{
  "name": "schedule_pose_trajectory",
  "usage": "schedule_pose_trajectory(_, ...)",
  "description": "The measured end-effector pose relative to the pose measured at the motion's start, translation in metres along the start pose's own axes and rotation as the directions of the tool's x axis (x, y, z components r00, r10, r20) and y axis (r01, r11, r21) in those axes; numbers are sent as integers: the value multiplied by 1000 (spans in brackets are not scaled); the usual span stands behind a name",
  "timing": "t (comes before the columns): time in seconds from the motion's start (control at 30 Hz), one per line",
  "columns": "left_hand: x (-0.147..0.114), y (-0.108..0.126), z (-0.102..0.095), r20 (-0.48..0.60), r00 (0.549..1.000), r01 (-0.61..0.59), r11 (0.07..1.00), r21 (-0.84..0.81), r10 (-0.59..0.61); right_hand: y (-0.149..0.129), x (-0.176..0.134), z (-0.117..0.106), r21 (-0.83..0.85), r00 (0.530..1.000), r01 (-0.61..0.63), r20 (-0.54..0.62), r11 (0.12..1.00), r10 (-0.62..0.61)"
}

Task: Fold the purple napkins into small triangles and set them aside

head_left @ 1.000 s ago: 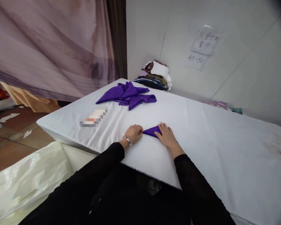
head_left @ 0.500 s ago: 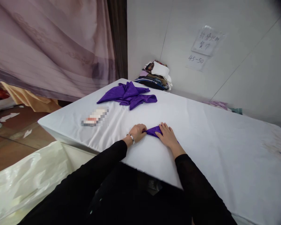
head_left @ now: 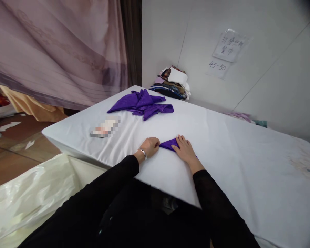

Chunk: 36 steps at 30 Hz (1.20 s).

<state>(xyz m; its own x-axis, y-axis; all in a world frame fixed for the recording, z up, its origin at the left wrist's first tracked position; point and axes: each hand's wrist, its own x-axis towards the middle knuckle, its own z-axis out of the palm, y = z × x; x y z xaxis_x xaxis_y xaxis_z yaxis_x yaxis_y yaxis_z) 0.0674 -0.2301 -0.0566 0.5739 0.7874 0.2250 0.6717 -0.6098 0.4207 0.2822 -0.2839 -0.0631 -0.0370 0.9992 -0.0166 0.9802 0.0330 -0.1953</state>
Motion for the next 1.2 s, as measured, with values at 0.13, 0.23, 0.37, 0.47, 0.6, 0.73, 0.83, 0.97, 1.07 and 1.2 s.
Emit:
schedule_pose_trajectory(0.13, -2, -3, 2, 4, 999, -53, 996, 75, 53, 0, 0, 0, 22, 1000, -1, -1, 1000, 1)
schedule_pose_trajectory(0.23, -3, -3, 3, 31, 996, -89, 984, 152, 85, 0, 0, 0, 34, 1000, -1, 3, 999, 1)
schedule_pose_trajectory(0.37, -4, -2, 1, 80, 991, -119, 971, 209, 105, 1, 0, 1, 35, 1000, 4, -11, 999, -4)
schedule_pose_trajectory(0.47, -6, -2, -5, 99, 988, -141, 960, 242, 120, 1, 0, 1, 34, 1000, 12, -15, 999, -12)
schedule_pose_trajectory(0.6, -12, -4, -13, 118, 987, -138, 951, 277, 109, 2, 0, 2, 32, 1000, 13, -18, 999, -13)
schedule_pose_trajectory(0.73, -20, -12, -17, 98, 985, -158, 961, 225, 139, 2, 1, 4, 28, 1000, 13, -19, 1000, -13)
schedule_pose_trajectory(0.83, -22, -20, -16, 35, 997, -67, 990, 124, 63, 2, 2, 4, 27, 1000, 13, -14, 1000, -12)
schedule_pose_trajectory(0.97, -6, -16, -17, -106, 990, 90, 993, -77, -98, 2, 1, 3, 35, 1000, 3, -11, 999, -3)
schedule_pose_trajectory(1.07, 21, 7, -13, -145, 988, 34, 985, -166, -58, 1, 1, 3, 42, 1000, 5, -14, 999, -4)
schedule_pose_trajectory(1.2, 56, 51, 8, -65, 990, -133, 967, -217, 122, 2, 1, 5, 46, 998, 31, -52, 998, -28)
